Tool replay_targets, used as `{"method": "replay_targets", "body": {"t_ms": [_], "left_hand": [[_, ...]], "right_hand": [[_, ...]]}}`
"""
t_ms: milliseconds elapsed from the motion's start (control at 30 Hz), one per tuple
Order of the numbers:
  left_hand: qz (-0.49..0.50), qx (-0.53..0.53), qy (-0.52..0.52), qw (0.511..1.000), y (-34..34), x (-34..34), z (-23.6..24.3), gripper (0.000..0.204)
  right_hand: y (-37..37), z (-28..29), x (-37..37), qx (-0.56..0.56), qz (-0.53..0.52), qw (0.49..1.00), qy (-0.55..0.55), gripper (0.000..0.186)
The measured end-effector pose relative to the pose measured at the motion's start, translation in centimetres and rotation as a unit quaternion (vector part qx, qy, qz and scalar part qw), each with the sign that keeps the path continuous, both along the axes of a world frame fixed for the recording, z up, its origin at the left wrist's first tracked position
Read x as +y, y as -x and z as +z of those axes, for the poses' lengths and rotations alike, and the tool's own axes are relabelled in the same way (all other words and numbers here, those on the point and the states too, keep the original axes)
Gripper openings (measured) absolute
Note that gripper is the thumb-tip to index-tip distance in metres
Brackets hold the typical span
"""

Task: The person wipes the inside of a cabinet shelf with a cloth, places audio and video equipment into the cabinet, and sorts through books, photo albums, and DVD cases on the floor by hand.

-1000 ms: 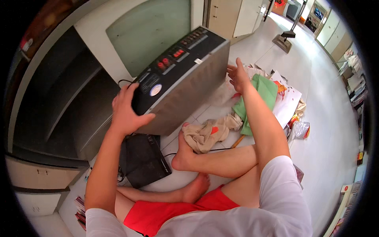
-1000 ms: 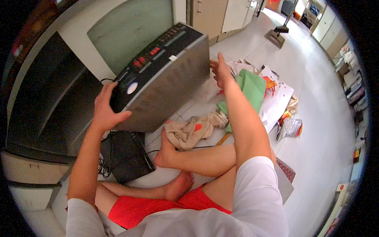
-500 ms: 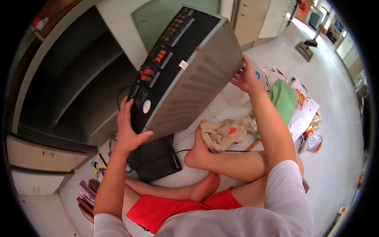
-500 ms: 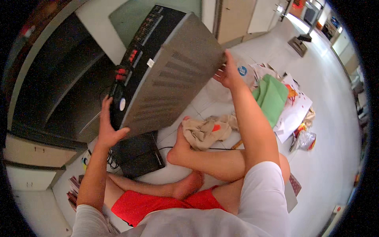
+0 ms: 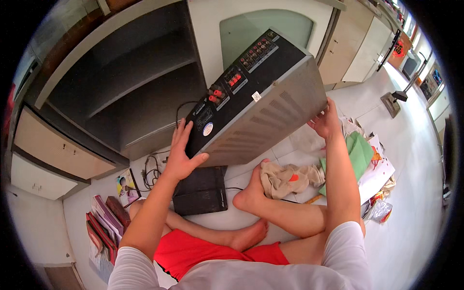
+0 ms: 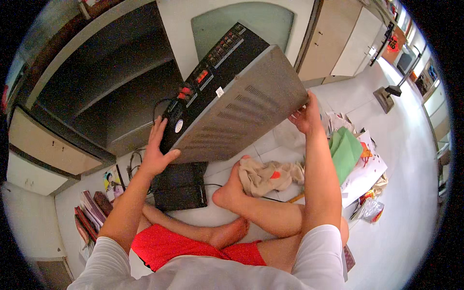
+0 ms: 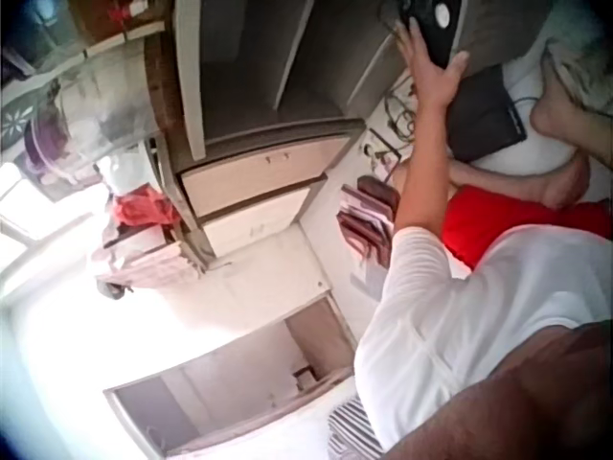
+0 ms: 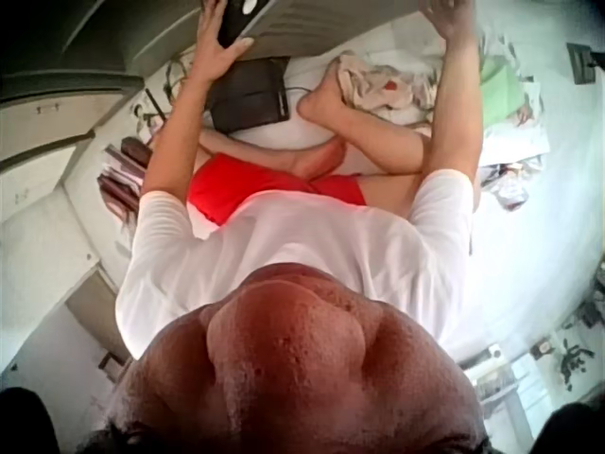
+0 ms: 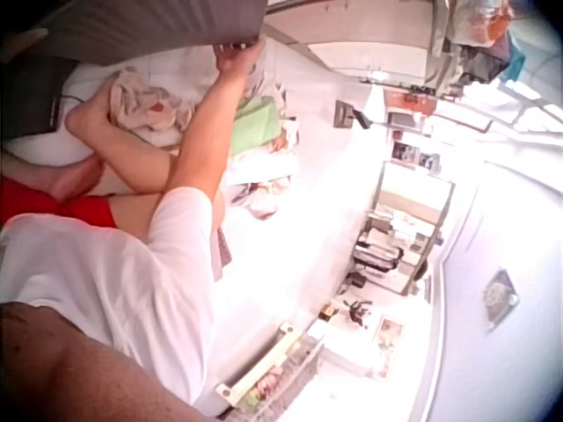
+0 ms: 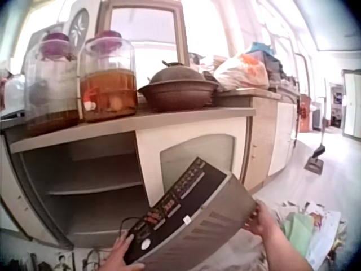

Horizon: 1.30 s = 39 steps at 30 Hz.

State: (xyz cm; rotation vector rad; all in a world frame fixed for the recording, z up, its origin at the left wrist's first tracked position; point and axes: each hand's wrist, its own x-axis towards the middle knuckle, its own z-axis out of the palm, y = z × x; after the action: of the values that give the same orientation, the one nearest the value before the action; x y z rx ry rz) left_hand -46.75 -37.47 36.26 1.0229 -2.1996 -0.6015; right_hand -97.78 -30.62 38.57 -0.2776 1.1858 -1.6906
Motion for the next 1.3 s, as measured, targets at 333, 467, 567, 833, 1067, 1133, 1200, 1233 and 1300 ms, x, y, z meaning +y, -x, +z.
{"method": "replay_targets", "body": {"t_ms": [333,467,567,833,1067,1133,1200,1233,1300], "left_hand": [[0.102,0.129,-0.010,0.986,1.4,4.0,-0.6,0.079],[0.134,0.127,-0.032,0.982,1.7,4.2,-1.0,0.079],[0.155,0.114,-0.033,0.981,1.8,4.2,-1.4,0.084],[0.187,0.100,-0.080,0.974,1.6,4.6,-1.6,0.088],[0.121,0.536,-0.504,0.667,0.0,3.5,-3.9,0.059],[0.106,0.549,-0.526,0.641,0.8,3.2,-4.6,0.057],[0.098,0.558,-0.547,0.616,0.5,2.6,-5.8,0.053],[0.096,0.560,-0.544,0.617,0.9,2.8,-5.8,0.053],[0.118,0.562,-0.546,0.611,1.5,3.4,-5.6,0.053]], "right_hand": [[-1.3,0.6,0.6,0.007,0.012,1.000,-0.021,0.064],[-1.2,0.9,0.7,-0.024,0.036,0.999,0.026,0.061],[2.7,-0.6,0.1,-0.276,0.111,0.952,0.064,0.056],[-0.3,0.0,1.1,-0.012,0.058,0.997,0.040,0.052],[-0.8,0.0,1.1,-0.076,0.039,0.990,0.111,0.037],[0.8,-1.5,1.0,-0.068,0.038,0.987,0.140,0.040],[0.0,-1.9,0.6,-0.068,0.048,0.982,0.170,0.043],[-0.6,-1.2,1.1,-0.073,0.015,0.982,0.176,0.041],[-1.3,-0.1,1.1,-0.080,-0.008,0.978,0.192,0.039]]}}
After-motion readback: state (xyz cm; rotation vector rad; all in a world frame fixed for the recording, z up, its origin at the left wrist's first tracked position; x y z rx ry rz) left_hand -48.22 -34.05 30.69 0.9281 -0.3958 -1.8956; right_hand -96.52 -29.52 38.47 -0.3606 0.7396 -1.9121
